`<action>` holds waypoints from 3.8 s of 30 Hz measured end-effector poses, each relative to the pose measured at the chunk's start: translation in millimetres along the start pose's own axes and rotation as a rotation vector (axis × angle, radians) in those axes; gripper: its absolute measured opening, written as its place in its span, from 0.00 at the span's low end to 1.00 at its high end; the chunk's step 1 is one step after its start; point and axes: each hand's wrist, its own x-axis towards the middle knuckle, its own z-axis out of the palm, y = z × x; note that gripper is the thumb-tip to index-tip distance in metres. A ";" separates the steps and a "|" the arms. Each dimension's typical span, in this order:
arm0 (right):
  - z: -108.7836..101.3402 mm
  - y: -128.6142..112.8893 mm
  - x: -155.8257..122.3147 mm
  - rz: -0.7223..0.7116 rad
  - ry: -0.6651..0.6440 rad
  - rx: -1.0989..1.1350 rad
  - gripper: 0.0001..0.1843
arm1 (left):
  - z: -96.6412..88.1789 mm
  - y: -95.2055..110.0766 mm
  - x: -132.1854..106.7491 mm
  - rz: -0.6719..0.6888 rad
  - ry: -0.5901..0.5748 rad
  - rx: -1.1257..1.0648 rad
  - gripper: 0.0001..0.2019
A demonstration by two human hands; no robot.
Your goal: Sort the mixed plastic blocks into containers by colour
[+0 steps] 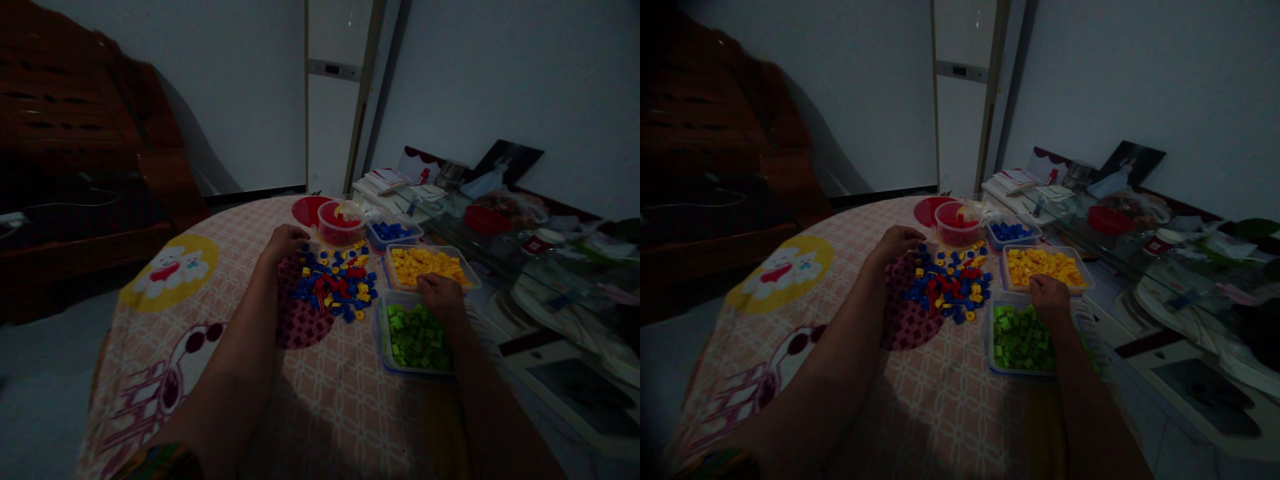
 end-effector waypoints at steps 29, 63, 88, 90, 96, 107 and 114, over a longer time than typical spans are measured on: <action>2.1 2.6 0.3 0.017 0.112 0.047 0.18 | 73.2 71.5 -5.0 0.195 0.032 -0.072 0.10; 1.2 0.8 -0.1 0.021 0.046 0.019 0.18 | 76.4 46.7 -4.0 0.055 0.036 0.350 0.14; -0.7 -1.0 0.3 0.013 0.028 0.019 0.17 | 76.0 48.8 -4.3 0.071 -0.115 0.452 0.20; -0.8 -1.4 0.5 0.016 0.026 0.016 0.18 | 77.9 49.6 -5.4 0.071 -0.105 0.461 0.20; 0.2 -2.0 -0.6 0.007 0.037 0.016 0.17 | 86.4 51.6 -9.2 0.084 -0.029 0.472 0.19; -1.2 -1.4 0.5 0.035 0.068 0.040 0.18 | 57.0 49.1 -2.3 0.066 -0.025 0.393 0.17; -5.1 -0.6 2.2 0.107 0.270 0.142 0.21 | 71.3 93.9 -14.5 0.228 -0.036 -0.035 0.11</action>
